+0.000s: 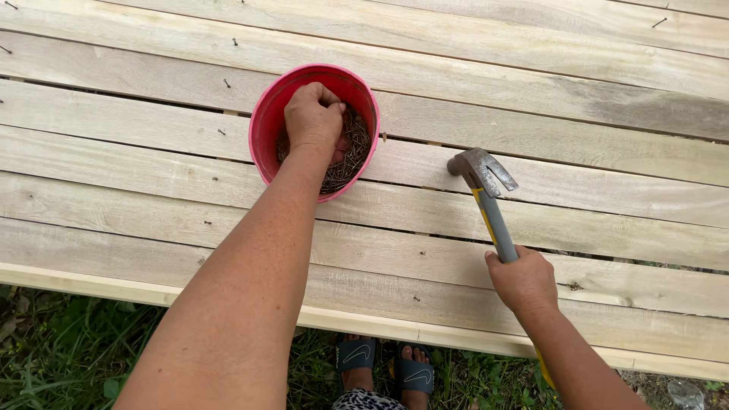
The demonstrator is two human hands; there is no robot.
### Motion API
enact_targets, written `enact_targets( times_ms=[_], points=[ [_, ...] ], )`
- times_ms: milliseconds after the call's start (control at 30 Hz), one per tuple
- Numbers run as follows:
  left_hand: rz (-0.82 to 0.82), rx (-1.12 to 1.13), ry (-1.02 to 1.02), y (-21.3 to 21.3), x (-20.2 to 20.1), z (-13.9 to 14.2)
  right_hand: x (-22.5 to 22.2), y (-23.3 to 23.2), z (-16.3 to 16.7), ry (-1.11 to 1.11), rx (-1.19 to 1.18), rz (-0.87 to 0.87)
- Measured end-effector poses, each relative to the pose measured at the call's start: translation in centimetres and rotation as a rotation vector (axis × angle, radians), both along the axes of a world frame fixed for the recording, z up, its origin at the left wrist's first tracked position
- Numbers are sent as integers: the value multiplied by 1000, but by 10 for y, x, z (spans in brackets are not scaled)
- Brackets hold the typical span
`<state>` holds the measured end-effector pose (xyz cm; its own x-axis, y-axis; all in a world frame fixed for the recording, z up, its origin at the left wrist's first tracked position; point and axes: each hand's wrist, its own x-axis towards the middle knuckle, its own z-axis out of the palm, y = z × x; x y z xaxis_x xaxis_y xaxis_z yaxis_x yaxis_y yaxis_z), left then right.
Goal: The person takes nails one at a time from a pink bucket and hammers them into the wooden slats of an outdoor bench-like structure, holding the hammer in one hand while positioning each nail with the other. They work along the slats, driving nails at different spots across the planks.
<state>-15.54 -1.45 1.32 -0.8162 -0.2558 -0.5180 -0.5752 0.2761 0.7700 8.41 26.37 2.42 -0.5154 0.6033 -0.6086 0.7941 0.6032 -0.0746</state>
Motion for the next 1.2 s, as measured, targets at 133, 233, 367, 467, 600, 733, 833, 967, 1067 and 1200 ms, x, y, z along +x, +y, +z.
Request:
enact_targets(
  times_ms=[133,233,367,467,600,733,833,967,1067,1200],
  points=[
    [-351,-201,423,7,-2,5,-7,1,7,4,33,-24],
    [-469,-225,364,2,19,7,-1,1,15,-13,62,-2],
    [-417,-17,-20,-10,33,12,5,0,18,-2,67,-6],
    [-348,113,-140,-16,35,16,5,0,21,-34,50,-8],
    [-282,194,-156,-22,40,24,4,2,27,-68,20,-2],
    [-158,227,-78,-10,51,29,3,15,32,-60,-14,-4],
    [-86,223,-79,-3,65,28,5,16,27,-56,-16,44],
    [-29,189,-91,12,68,23,8,22,22,-41,-57,25],
    [-62,79,17,26,69,24,8,28,22,-9,-65,47],
    [-120,-240,502,48,75,37,5,35,21,-4,-93,44]
  ],
)
